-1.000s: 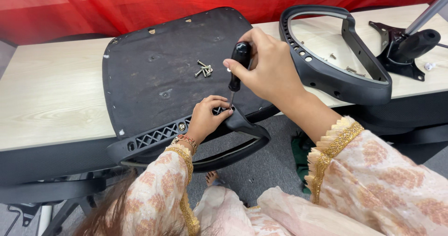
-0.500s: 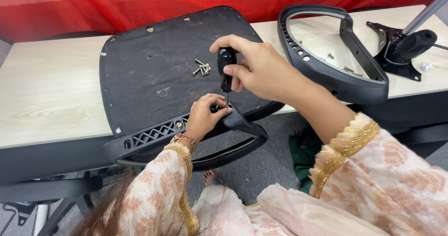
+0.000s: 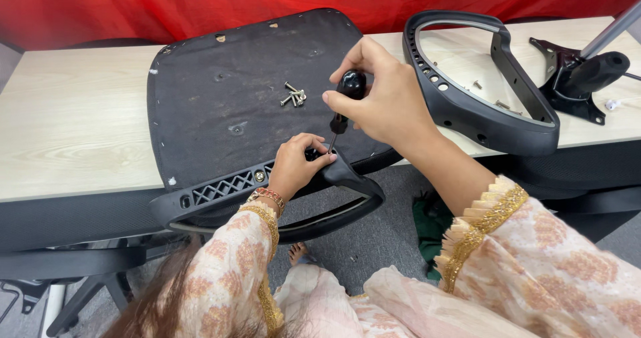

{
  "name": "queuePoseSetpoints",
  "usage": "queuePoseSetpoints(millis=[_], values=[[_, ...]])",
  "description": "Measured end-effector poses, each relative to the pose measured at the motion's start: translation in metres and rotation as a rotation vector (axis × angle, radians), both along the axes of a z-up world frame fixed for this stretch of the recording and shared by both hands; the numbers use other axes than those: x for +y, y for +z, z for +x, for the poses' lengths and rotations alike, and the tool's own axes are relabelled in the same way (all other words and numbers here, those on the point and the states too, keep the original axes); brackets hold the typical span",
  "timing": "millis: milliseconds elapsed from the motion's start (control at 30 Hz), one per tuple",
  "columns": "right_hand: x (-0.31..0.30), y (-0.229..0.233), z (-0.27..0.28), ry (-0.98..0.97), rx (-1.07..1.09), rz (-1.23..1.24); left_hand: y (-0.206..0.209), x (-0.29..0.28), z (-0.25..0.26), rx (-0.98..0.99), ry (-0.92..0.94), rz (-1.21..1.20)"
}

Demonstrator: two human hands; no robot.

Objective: The person uses a screwdriver to tighten screws into the underside of an office chair seat, securing the seat to its frame. They repeatedly pick up screws and washers, align them, and turn the screwdriver to fasten them.

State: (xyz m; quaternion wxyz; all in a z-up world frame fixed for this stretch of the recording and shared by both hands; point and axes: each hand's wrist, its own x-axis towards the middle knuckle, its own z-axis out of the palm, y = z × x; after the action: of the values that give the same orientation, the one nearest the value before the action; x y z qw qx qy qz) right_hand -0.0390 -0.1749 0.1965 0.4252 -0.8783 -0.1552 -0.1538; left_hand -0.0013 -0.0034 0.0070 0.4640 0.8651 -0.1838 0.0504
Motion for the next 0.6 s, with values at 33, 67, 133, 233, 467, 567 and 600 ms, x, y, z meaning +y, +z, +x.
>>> queuePoseSetpoints(millis=[33,67,133,233,467,567,600], values=[[0.0,0.004,-0.001,0.031,0.135,0.076,0.0,0.0,0.0,-0.01,-0.008,-0.009],[-0.001,0.008,-0.001,0.119,0.206,0.102,0.001,0.0,0.0,-0.021,-0.016,-0.019],[-0.005,0.018,0.001,0.297,0.357,0.151,0.0,0.001,-0.001,-0.018,-0.019,-0.027],[-0.008,0.018,0.0,0.356,0.372,0.077,-0.001,0.0,-0.002,0.0,-0.021,-0.021],[0.007,-0.006,0.001,0.066,-0.198,-0.249,-0.002,0.003,-0.001,-0.079,-0.052,-0.011],[0.007,-0.01,0.004,-0.014,-0.292,-0.209,0.001,0.003,-0.003,-0.069,-0.052,-0.018],[0.006,-0.009,0.004,-0.043,-0.274,-0.203,0.002,0.003,-0.003,-0.06,-0.051,-0.021]])
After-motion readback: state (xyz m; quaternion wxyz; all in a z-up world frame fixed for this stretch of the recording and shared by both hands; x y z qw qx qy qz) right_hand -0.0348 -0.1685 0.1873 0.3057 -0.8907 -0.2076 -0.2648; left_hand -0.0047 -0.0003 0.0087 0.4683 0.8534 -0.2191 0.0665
